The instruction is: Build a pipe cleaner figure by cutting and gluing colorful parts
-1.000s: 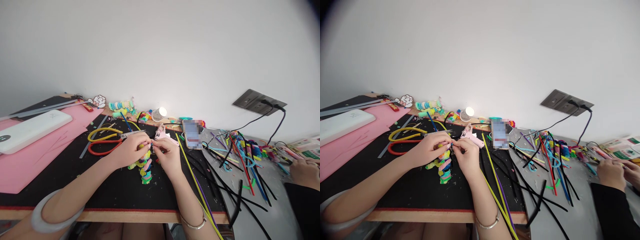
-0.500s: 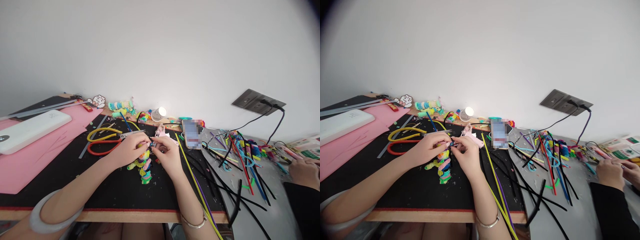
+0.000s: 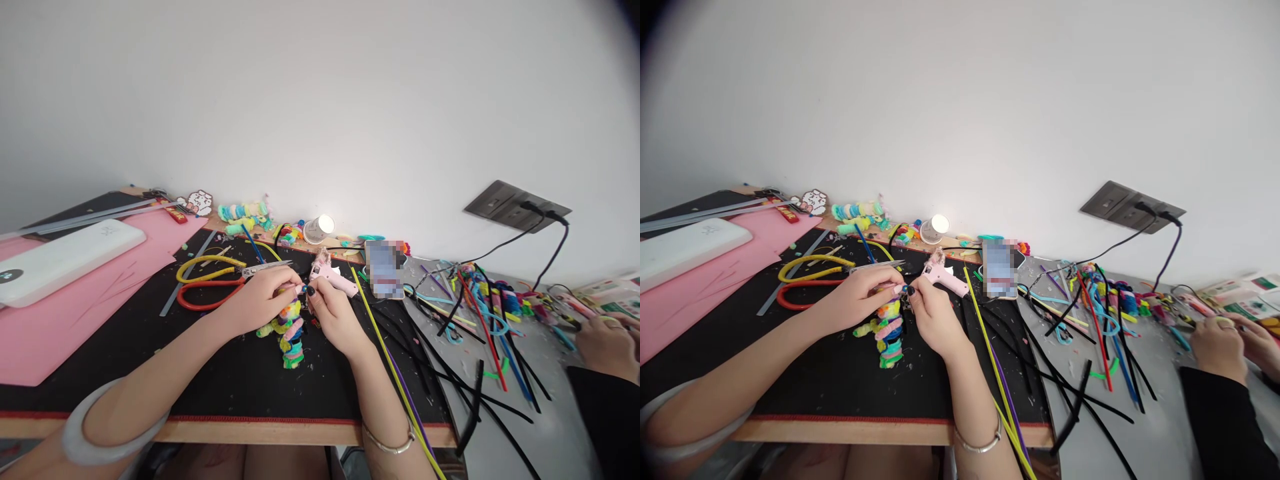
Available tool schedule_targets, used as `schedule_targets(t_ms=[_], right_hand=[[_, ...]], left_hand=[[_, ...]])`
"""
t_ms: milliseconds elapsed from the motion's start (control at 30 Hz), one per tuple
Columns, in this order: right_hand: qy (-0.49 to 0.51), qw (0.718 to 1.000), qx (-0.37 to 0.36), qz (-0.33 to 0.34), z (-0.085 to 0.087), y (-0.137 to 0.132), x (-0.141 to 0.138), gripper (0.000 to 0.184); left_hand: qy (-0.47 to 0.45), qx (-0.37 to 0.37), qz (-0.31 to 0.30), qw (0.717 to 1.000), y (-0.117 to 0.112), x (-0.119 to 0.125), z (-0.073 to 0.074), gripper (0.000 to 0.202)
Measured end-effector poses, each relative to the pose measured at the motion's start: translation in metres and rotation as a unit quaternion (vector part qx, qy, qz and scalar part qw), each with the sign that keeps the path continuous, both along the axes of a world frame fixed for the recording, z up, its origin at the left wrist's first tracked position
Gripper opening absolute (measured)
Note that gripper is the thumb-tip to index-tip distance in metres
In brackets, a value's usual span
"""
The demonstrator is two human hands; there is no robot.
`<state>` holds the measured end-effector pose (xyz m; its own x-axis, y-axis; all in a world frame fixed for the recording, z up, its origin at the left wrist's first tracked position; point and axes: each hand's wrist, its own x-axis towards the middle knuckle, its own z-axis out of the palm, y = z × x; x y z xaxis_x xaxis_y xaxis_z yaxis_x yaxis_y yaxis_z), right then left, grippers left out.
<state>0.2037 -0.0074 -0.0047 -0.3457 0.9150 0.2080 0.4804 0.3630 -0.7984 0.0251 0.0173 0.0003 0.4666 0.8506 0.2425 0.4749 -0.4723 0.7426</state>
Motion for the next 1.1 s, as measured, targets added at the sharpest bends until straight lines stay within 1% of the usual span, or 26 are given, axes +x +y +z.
schedule_targets(t_ms=[233,633,967,1100], right_hand=[[-0.004,1.000,-0.017,0.007,-0.0019,-0.0008,-0.0012,0.017],[-0.026,1.000,0.009,-0.007,0.0009,-0.0020,-0.0034,0.017],[-0.031,0.999,0.021,-0.011,0.0014,-0.0014,-0.0039,0.017],[-0.019,1.000,0.009,-0.004,0.0027,-0.0017,-0.0042,0.020]], left_hand=[[-0.005,-0.007,-0.005,1.000,-0.0017,0.0006,-0.0003,0.014],[-0.014,-0.005,-0.035,0.999,-0.0020,-0.0018,0.0022,0.018],[-0.009,0.010,-0.029,0.999,-0.0024,-0.0005,0.0030,0.017],[-0.006,0.009,-0.029,1.000,-0.0024,-0.0006,0.0025,0.016]])
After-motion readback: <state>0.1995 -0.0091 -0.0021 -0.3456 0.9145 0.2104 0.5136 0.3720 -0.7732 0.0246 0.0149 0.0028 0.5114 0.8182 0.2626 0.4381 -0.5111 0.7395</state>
